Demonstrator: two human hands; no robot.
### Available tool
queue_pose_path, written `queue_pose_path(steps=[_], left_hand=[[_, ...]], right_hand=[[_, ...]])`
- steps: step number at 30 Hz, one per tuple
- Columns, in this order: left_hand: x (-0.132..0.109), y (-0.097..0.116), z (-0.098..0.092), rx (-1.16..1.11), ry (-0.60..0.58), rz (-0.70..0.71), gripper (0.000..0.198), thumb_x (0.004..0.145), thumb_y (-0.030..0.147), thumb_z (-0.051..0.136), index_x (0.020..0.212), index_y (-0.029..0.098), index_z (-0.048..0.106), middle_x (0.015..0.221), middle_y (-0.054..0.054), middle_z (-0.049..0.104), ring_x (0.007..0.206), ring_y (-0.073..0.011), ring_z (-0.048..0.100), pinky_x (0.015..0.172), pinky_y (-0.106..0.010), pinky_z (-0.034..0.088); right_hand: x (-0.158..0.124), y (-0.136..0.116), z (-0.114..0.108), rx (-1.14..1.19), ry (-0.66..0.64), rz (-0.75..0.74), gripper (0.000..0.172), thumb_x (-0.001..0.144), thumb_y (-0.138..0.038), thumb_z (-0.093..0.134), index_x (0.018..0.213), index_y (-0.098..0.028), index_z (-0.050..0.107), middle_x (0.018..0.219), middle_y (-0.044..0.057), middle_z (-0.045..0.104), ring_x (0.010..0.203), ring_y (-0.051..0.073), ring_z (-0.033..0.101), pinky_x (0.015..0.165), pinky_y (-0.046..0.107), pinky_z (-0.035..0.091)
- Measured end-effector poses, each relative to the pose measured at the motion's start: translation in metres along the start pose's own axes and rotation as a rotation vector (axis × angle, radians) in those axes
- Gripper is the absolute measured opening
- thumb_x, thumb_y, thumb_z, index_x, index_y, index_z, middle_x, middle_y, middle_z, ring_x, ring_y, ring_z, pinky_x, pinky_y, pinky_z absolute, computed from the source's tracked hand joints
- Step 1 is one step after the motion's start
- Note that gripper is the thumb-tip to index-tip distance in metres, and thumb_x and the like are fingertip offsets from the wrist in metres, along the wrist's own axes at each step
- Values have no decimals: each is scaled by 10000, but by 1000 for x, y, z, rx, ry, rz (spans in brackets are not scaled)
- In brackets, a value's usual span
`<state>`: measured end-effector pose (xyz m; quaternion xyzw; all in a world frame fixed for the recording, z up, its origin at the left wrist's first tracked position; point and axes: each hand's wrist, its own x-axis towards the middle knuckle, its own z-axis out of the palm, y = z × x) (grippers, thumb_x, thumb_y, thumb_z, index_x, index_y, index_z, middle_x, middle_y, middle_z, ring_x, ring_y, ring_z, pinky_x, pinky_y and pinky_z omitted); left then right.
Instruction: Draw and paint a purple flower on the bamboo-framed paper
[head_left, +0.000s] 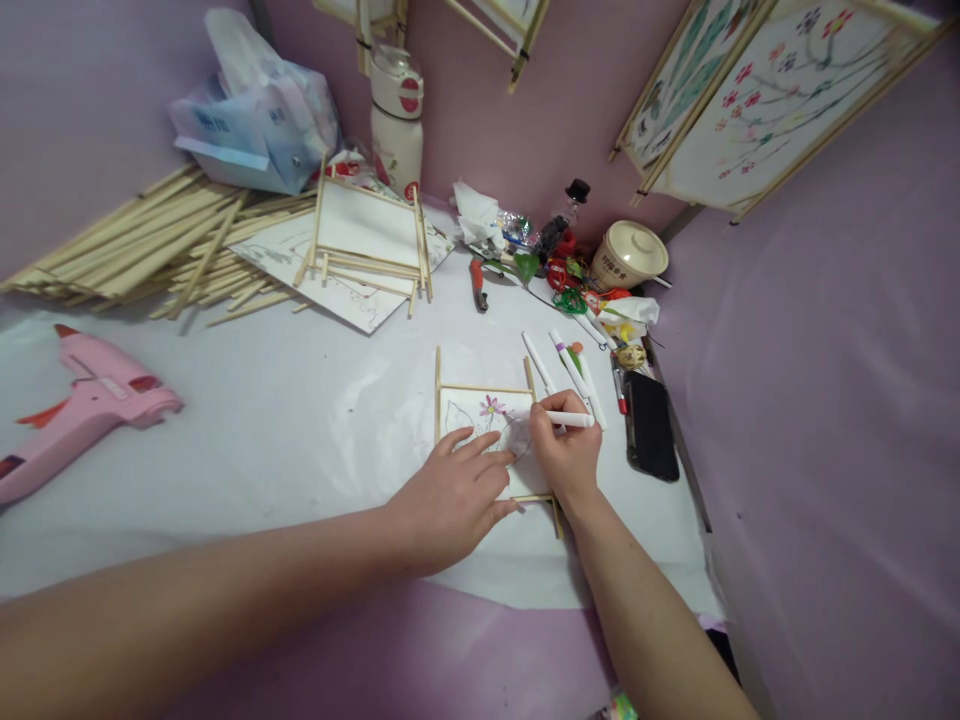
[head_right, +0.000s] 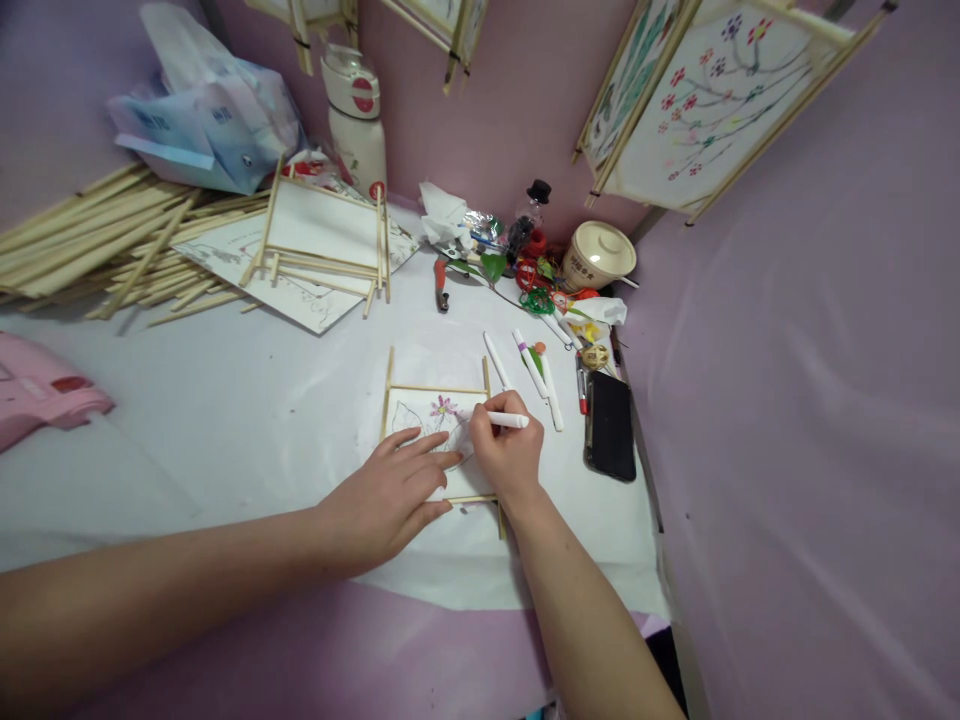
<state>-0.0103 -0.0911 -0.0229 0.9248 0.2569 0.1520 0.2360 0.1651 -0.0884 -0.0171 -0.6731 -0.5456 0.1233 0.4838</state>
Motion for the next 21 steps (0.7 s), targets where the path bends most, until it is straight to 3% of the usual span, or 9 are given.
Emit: queue_pose_path(steps=[21], left_hand=[[1,1,-1,-2,-11,-7,296,995,354,396,950,166,620,1319,-83,621,1364,-296,419,1129,-517,262]], right_hand=[[0,2,1,-1,-6,-13,174,788,-271,568,635,-215,507,529,-61,476,499,109,435,505,240,366]])
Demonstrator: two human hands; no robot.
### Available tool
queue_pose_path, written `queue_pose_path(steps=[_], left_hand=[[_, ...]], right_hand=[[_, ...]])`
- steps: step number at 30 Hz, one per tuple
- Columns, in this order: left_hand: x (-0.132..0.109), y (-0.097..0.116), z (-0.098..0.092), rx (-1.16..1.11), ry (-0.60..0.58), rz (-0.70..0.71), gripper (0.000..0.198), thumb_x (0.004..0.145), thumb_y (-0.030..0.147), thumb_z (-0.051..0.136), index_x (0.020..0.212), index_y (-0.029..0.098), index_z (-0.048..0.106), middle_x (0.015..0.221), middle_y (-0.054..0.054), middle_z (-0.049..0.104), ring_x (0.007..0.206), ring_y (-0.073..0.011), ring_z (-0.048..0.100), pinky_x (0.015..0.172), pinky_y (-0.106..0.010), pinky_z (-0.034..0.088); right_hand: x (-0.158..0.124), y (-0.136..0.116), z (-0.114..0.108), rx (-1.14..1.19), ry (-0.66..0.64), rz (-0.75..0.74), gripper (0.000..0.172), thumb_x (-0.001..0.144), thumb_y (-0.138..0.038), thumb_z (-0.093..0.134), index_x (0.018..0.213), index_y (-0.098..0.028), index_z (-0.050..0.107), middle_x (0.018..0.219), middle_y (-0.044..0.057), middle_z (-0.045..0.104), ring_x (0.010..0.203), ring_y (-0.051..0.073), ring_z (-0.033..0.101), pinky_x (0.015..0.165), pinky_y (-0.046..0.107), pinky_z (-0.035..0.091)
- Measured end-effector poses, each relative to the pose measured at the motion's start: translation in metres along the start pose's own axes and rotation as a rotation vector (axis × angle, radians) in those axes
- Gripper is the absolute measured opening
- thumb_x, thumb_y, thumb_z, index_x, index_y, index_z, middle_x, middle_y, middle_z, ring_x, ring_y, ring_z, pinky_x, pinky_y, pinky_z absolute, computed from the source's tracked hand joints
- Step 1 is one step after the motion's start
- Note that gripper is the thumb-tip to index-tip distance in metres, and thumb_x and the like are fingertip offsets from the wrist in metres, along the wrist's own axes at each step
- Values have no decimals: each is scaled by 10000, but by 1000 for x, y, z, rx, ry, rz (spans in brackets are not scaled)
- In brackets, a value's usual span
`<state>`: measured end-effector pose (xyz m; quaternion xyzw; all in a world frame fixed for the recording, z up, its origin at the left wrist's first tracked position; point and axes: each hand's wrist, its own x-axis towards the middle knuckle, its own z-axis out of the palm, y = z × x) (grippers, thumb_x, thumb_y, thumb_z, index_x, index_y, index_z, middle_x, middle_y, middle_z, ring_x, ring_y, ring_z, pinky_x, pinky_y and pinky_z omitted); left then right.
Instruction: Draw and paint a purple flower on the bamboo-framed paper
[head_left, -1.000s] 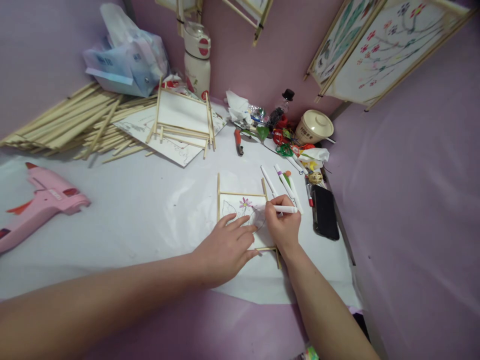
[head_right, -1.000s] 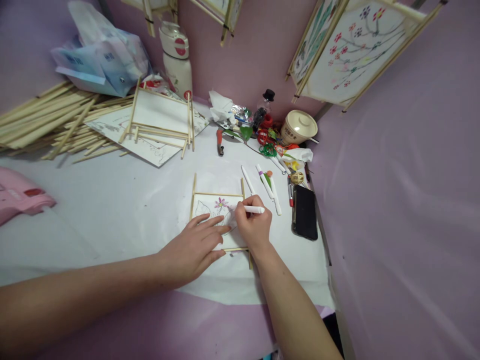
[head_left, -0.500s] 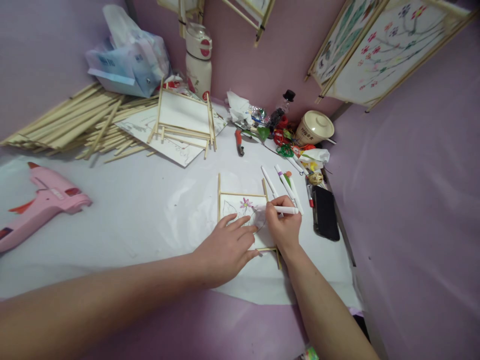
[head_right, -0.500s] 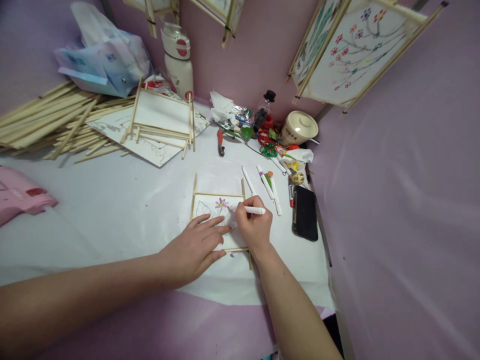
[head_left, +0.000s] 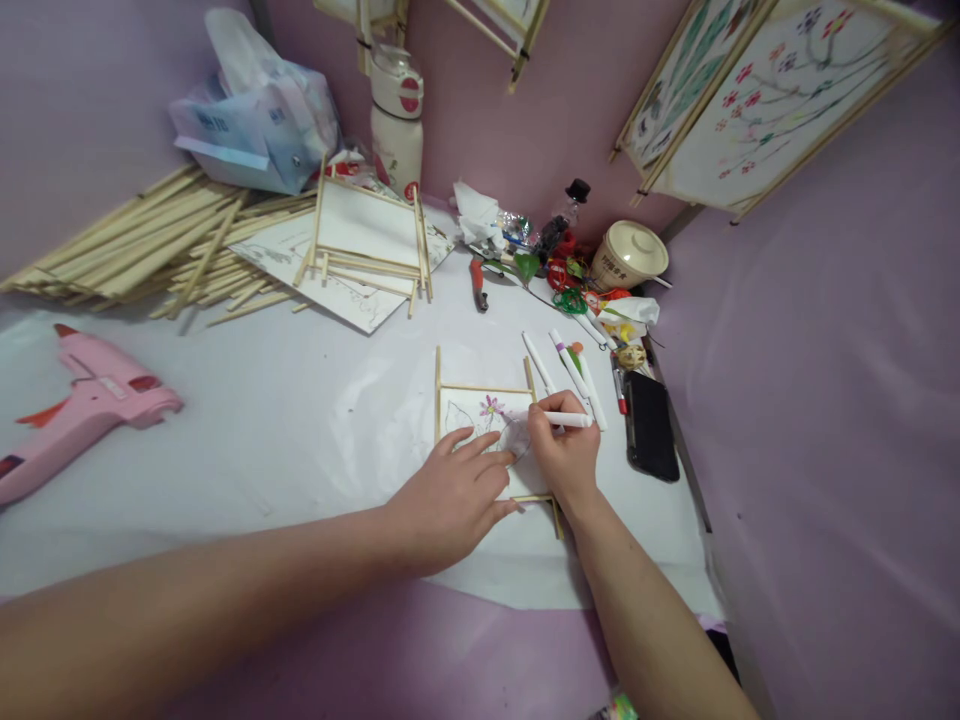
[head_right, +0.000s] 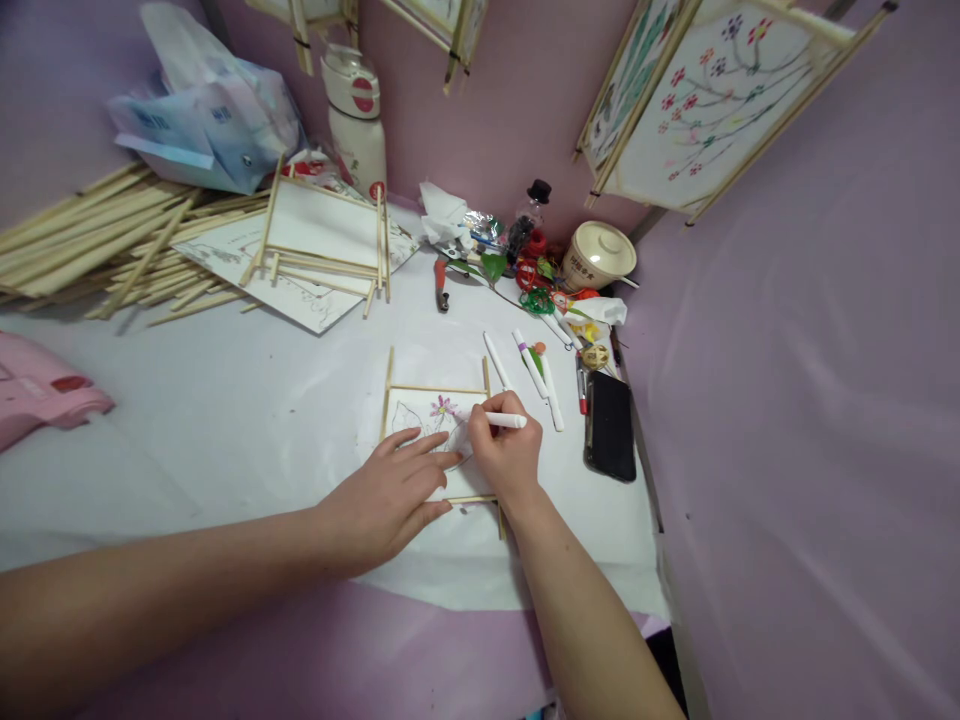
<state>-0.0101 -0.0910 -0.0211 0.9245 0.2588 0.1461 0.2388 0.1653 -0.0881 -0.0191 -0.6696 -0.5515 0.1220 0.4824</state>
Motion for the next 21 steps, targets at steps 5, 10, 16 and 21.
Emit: queue_pose_path(steps=[5,10,16,21], left_hand=[[-1,0,1,-1,4,0,291,994,362,402,944,174,619,1319,-73,621,1378,-288,401,1137,-506,247],[-1,0,1,-3,7,2,289,992,363,408,945,172,619,1318,-77,621,1372,-291,410,1135,-507,252],[-1,-1,2,-3,8,6,297,995,365,399,947,169,617,1323,-78,619,1374,-296,407,1134,-518,254],[-1,-1,2,-8,9,17,286,995,351,398,968,168,617,1305,-84,628,1365,-290,419,1132,-521,259]], right_hand=[[0,-1,0,10,64,4,170,789,-273,561,637,-219,509,525,-61,467,510,119,440,515,248,373],[0,-1,-1,9,53,-9,162,800,-281,566,656,-215,529,541,-54,496,523,122,462,530,251,384],[-1,2,-1,29,40,-31,149,791,-256,571,655,-213,530,539,-58,489,522,117,459,527,245,385],[-2,4,-1,67,10,-57,158,788,-233,573,643,-213,516,535,-62,476,502,107,444,505,238,373]])
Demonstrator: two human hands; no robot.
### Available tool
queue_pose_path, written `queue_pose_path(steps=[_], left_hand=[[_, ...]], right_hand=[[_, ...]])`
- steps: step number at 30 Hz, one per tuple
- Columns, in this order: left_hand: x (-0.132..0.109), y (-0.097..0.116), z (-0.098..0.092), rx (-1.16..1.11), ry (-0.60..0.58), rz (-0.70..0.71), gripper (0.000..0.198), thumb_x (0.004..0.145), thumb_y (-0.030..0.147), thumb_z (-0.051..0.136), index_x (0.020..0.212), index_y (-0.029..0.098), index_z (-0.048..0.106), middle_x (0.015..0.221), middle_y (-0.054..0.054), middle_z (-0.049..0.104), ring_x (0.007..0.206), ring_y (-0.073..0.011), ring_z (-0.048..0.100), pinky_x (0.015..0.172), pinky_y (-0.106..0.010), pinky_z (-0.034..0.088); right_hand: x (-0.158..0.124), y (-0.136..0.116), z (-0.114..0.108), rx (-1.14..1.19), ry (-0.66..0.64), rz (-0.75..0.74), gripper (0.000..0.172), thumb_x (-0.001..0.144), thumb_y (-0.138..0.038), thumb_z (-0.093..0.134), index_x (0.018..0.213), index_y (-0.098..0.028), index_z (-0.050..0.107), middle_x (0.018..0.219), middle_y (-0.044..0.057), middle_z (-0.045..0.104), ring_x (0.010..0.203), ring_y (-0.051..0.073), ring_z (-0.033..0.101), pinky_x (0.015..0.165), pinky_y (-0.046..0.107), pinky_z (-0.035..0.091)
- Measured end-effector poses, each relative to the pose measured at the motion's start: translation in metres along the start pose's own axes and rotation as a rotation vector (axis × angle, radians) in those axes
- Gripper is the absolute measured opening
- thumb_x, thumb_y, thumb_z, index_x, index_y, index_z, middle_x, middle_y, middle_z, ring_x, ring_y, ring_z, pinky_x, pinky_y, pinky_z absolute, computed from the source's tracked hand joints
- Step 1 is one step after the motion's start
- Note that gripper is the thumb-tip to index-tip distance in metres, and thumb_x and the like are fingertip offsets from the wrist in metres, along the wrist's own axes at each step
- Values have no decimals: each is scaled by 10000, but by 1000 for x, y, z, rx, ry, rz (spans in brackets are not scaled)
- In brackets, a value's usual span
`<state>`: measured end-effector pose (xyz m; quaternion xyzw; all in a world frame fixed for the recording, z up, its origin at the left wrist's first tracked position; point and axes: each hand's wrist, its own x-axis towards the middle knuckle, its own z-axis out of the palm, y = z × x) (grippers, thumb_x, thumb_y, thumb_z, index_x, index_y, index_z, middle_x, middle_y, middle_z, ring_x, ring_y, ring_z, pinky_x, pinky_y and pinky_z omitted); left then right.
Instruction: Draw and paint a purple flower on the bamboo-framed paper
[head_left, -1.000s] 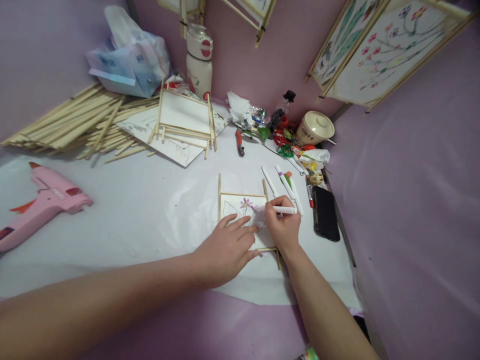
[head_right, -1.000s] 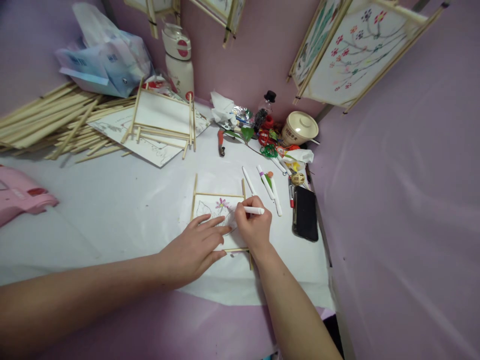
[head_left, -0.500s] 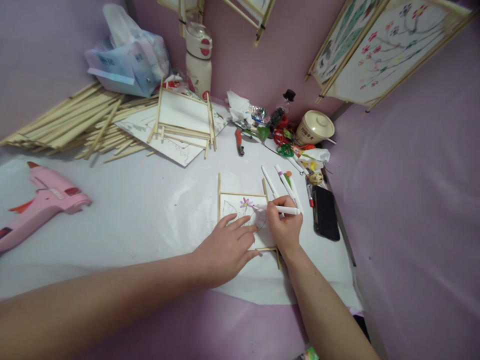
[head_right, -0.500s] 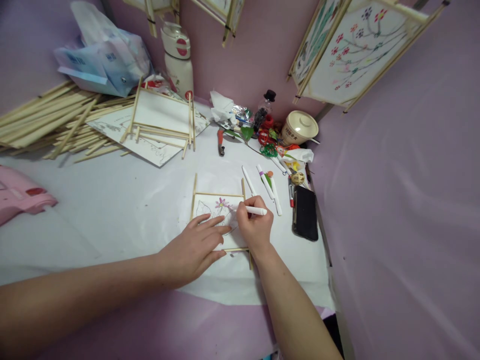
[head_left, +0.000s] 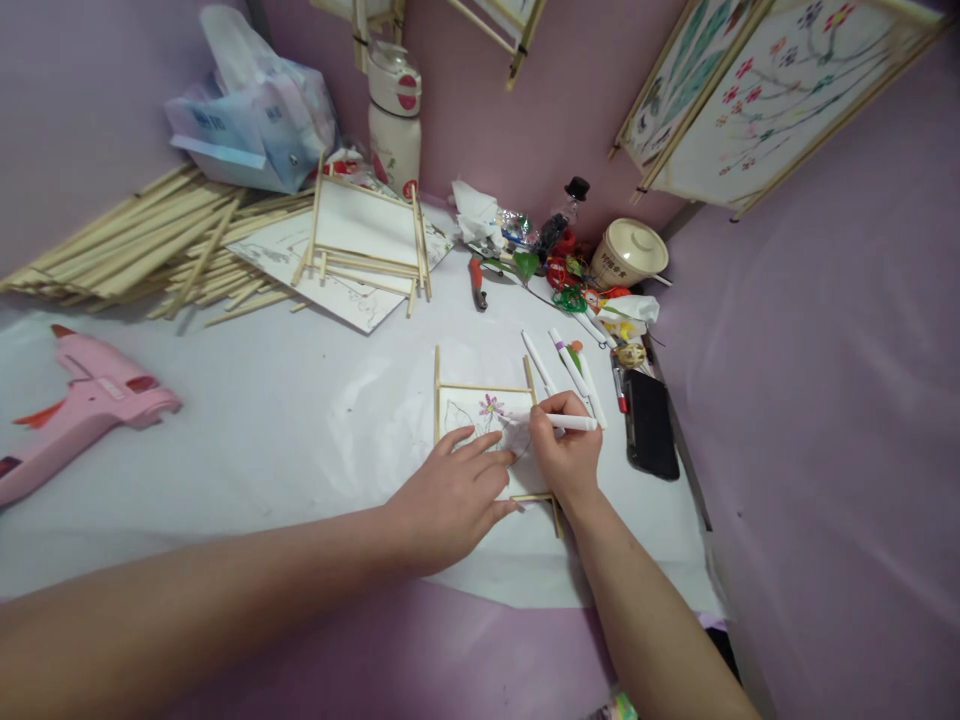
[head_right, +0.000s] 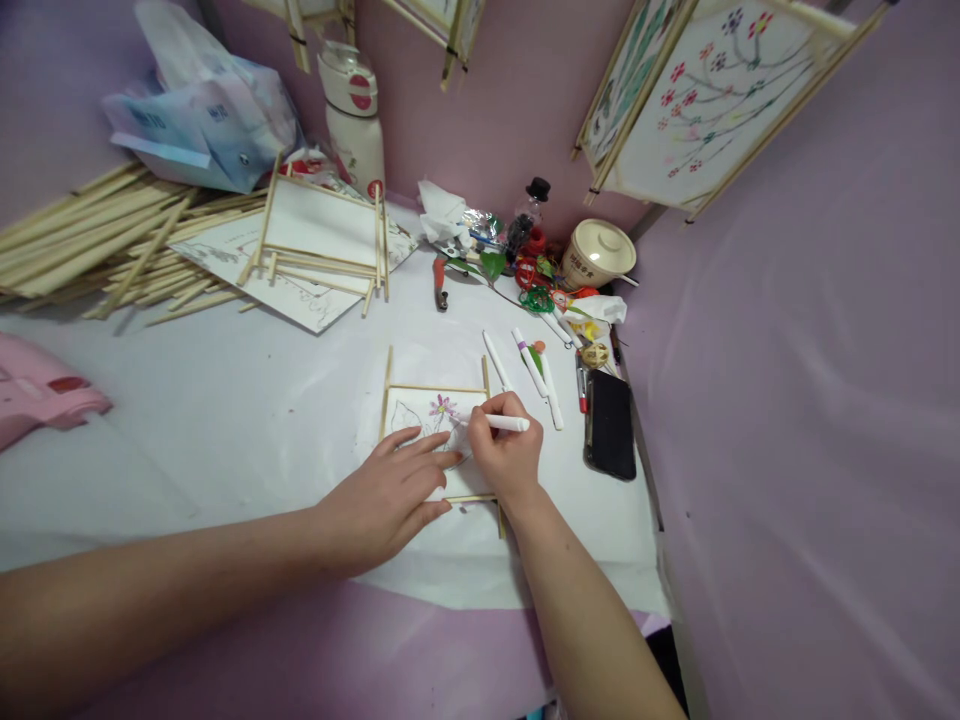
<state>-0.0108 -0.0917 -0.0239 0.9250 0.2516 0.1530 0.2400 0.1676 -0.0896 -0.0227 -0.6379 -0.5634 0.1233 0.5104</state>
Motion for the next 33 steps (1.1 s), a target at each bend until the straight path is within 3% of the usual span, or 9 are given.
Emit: queue_pose_path(steps=[16,33], left_hand=[[1,0,0,9,32,19,271,988,355,416,915,173,603,1209,-72,666,1327,-269,447,1128,-499,259],[1,-1,2,19,48,30,290,996,362,397,928,166,600,1223,-76,663,1327,-279,451,1118,-498,273]], right_hand=[[1,-1,1,-2,-101,25,152,814,-281,584,687,-207,543,562,-52,530,492,103,474,500,239,387],[1,-1,1,1,-69,-5,156,809,-256,579,668,-210,529,554,-59,504,492,101,451,497,240,372]])
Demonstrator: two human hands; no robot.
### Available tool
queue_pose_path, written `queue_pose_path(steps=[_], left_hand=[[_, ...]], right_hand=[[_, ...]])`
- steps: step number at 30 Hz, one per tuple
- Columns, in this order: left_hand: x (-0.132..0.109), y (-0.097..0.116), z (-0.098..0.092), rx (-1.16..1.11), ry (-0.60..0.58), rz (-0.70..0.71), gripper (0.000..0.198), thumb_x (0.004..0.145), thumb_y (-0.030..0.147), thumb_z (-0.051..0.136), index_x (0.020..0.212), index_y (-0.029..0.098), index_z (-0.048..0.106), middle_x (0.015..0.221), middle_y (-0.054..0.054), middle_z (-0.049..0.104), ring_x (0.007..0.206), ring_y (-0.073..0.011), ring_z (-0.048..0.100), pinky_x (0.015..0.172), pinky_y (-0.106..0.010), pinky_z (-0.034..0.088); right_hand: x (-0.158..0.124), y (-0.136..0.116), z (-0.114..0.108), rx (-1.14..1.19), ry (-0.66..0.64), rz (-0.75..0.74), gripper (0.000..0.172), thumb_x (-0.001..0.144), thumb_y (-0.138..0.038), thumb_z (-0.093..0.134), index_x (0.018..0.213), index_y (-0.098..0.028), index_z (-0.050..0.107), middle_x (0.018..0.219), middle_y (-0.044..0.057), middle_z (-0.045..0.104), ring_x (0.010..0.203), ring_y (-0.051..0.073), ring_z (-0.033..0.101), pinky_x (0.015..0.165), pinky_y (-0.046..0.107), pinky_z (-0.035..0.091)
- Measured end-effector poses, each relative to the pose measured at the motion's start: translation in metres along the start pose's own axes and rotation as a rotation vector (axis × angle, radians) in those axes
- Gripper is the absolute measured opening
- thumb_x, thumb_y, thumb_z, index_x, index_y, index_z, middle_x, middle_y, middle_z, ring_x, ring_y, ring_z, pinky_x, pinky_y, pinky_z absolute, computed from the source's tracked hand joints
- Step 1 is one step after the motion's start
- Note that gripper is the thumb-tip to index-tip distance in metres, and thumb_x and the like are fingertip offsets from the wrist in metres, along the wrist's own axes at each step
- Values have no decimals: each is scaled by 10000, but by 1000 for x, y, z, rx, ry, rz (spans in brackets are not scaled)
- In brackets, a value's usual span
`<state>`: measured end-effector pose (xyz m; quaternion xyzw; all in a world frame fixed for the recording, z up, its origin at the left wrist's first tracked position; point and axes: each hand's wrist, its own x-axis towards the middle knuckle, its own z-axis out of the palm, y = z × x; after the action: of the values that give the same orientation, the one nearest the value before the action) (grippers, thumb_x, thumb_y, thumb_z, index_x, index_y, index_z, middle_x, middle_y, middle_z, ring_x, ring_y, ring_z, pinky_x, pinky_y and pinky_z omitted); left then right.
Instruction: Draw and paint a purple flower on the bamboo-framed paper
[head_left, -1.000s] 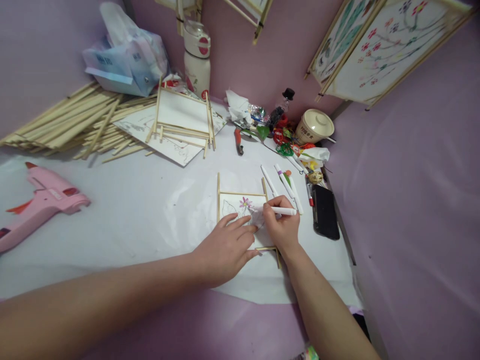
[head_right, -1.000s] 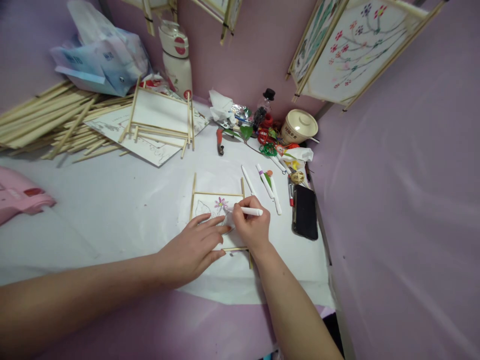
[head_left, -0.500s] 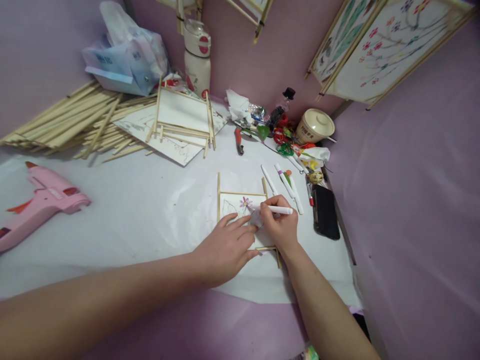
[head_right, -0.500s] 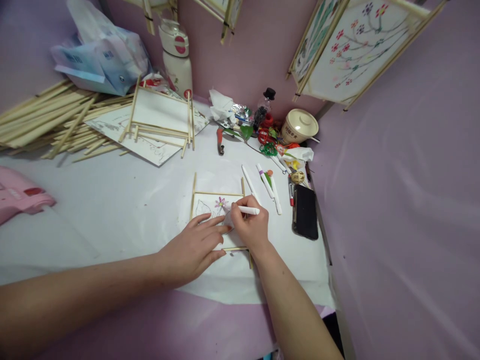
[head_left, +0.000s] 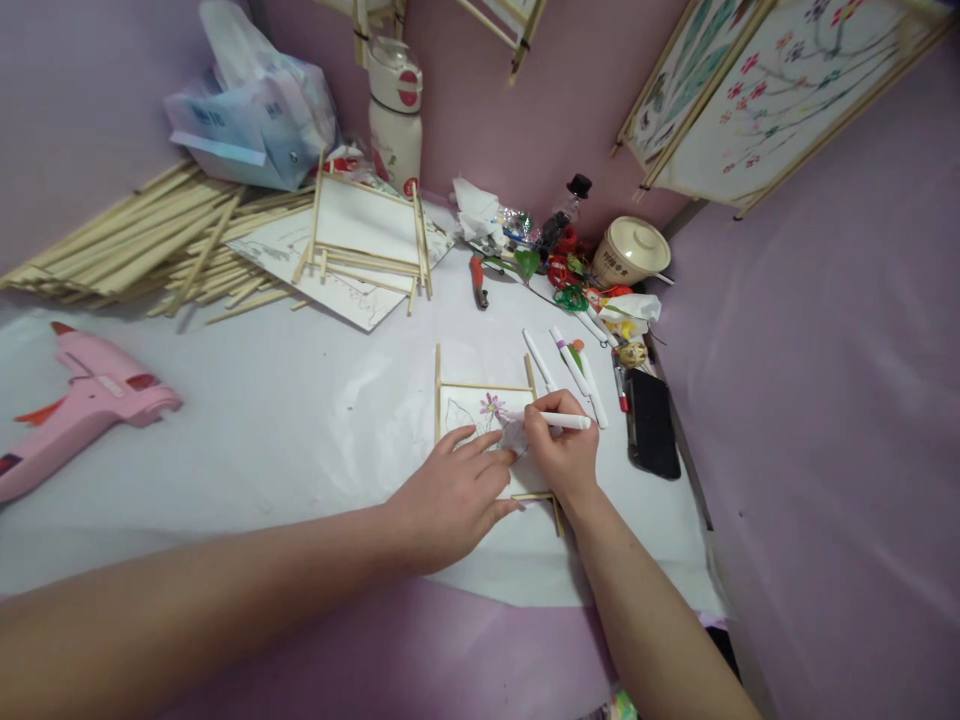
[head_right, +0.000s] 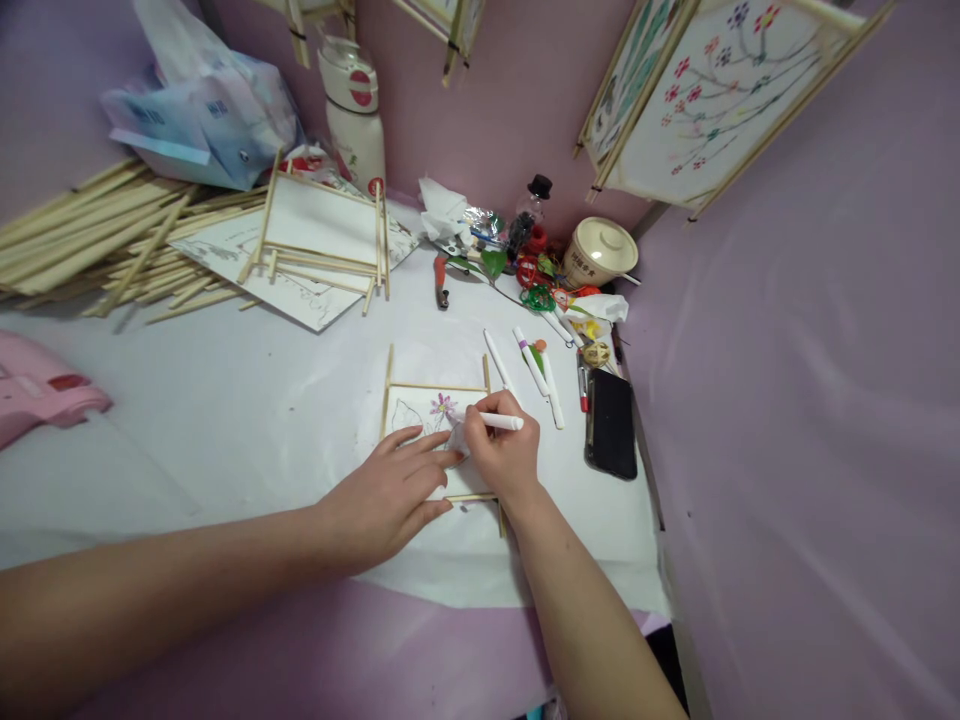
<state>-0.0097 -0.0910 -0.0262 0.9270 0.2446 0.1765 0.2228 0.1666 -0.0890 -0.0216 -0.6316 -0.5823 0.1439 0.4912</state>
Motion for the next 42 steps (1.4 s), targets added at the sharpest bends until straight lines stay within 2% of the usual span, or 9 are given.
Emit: queue_pose_path(steps=[6,12,21,42], left_hand=[[0,0,-1,0,-5,2,287,995,360,398,940,167,603,1219,-80,662,1331,-277,447,1123,-503,267],[0,1,-2,-9,-35,-14,297,997,356,388,959,164,612,1266,-89,643,1348,-294,433,1125,-521,268],[1,2,-4,-6,-41,-17,281,995,350,394,940,173,606,1240,-78,657,1341,-280,438,1128,-500,267],[1,2,-3,-17,-22,-8,273,989,344,410,953,172,619,1238,-88,654,1338,-286,441,1120,-514,274]], right_hand=[[0,-1,0,13,-26,13,157,805,-252,586,666,-207,528,559,-62,496,485,95,442,492,239,366],[0,1,0,14,9,10,174,790,-232,570,635,-212,495,531,-69,455,481,97,419,489,241,351],[0,-2,-1,-15,-16,18,161,805,-269,576,663,-210,528,557,-57,504,490,102,451,496,243,369],[0,-2,-1,-6,-10,17,171,797,-262,566,645,-215,504,546,-62,486,482,100,435,489,243,359]])
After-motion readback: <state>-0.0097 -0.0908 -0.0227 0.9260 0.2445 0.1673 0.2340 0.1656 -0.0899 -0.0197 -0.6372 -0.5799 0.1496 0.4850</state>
